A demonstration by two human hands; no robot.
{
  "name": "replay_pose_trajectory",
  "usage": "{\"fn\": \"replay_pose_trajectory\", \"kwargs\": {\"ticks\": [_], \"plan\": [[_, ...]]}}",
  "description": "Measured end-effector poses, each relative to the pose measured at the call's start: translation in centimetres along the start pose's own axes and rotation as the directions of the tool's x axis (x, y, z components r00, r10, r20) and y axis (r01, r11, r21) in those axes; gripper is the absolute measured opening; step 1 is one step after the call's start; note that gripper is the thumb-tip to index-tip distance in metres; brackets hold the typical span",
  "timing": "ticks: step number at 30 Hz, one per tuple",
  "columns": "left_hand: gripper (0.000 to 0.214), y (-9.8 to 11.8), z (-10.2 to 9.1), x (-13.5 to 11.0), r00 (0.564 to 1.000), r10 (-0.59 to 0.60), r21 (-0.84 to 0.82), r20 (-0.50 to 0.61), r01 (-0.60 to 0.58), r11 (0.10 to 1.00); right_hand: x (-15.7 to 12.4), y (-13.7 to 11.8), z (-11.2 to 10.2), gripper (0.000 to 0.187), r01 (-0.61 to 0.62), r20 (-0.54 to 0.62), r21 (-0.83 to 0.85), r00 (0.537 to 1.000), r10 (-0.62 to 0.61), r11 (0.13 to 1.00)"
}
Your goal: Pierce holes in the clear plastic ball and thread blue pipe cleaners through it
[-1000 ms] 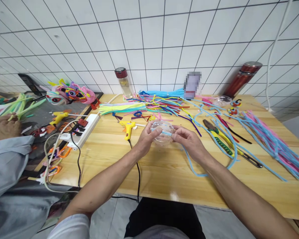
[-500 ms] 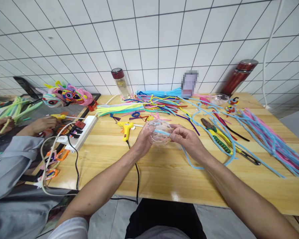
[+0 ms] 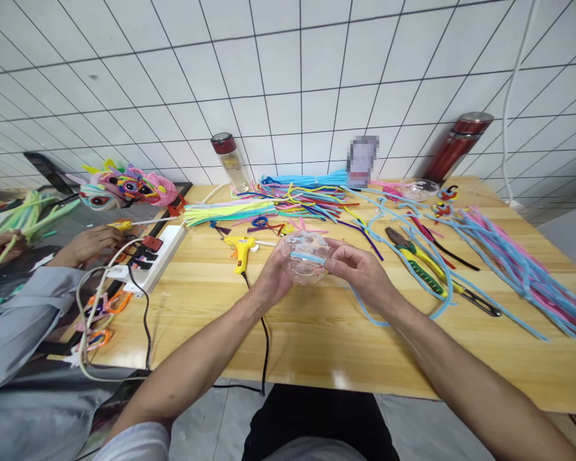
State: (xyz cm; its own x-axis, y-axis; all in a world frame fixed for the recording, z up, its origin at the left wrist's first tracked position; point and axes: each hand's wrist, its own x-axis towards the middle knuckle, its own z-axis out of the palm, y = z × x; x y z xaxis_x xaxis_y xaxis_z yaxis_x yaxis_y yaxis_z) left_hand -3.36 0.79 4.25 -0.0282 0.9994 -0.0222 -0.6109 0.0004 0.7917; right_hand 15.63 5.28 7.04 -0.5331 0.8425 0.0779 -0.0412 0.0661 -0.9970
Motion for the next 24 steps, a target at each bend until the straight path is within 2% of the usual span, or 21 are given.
{"fn": "replay_pose_trajectory", "kwargs": {"ticks": [7,9,11,13,16,18,20,22,24], "plan": [[0.066,-0.3,-0.2,0.3,1.0,0.012,0.037,0.001,-0.012,0.999,0.1,0.5,0.0,0.039,0.001,-0.033,-0.001,0.999,-0.001,1.0],[0.064,-0.4,-0.5,0.6,0.996,0.081,0.092,-0.038,-0.077,0.993,0.2,0.8,-0.2,0.037,-0.004,-0.046,0.021,0.999,0.005,1.0],[0.062,-0.2,-0.8,0.7,0.975,0.208,0.215,-0.077,-0.188,0.958,0.4,0.9,-0.4,0.036,-0.006,-0.067,0.017,0.998,0.007,1.0],[0.063,0.4,-1.1,0.5,0.935,0.352,0.394,-0.04,-0.309,0.866,0.4,1.0,-0.6,0.034,-0.006,-0.086,-0.033,0.996,0.003,0.999],[0.082,1.7,-0.9,-0.1,0.876,0.457,0.631,0.154,-0.443,0.637,0.3,1.1,-0.7,0.032,-0.001,-0.107,-0.122,0.994,-0.012,0.993],[0.096,2.3,-0.7,-0.4,0.851,0.442,0.725,0.283,-0.492,0.482,0.2,1.2,-0.6,0.033,-0.01,-0.11,-0.138,0.994,-0.005,0.99],[0.098,2.3,-0.5,-0.4,0.841,0.393,0.776,0.372,-0.514,0.365,0.2,1.4,-0.4,0.034,-0.03,-0.106,-0.134,0.994,0.016,0.99],[0.092,1.9,-0.5,-0.2,0.848,0.34,0.804,0.408,-0.51,0.307,0.2,1.7,-0.2,0.035,-0.043,-0.107,-0.142,0.994,0.028,0.989],[0.082,1.3,-0.7,0.1,0.862,0.316,0.818,0.396,-0.487,0.307,0.3,1.9,-0.1,0.035,-0.047,-0.108,-0.166,0.994,0.029,0.985]]}}
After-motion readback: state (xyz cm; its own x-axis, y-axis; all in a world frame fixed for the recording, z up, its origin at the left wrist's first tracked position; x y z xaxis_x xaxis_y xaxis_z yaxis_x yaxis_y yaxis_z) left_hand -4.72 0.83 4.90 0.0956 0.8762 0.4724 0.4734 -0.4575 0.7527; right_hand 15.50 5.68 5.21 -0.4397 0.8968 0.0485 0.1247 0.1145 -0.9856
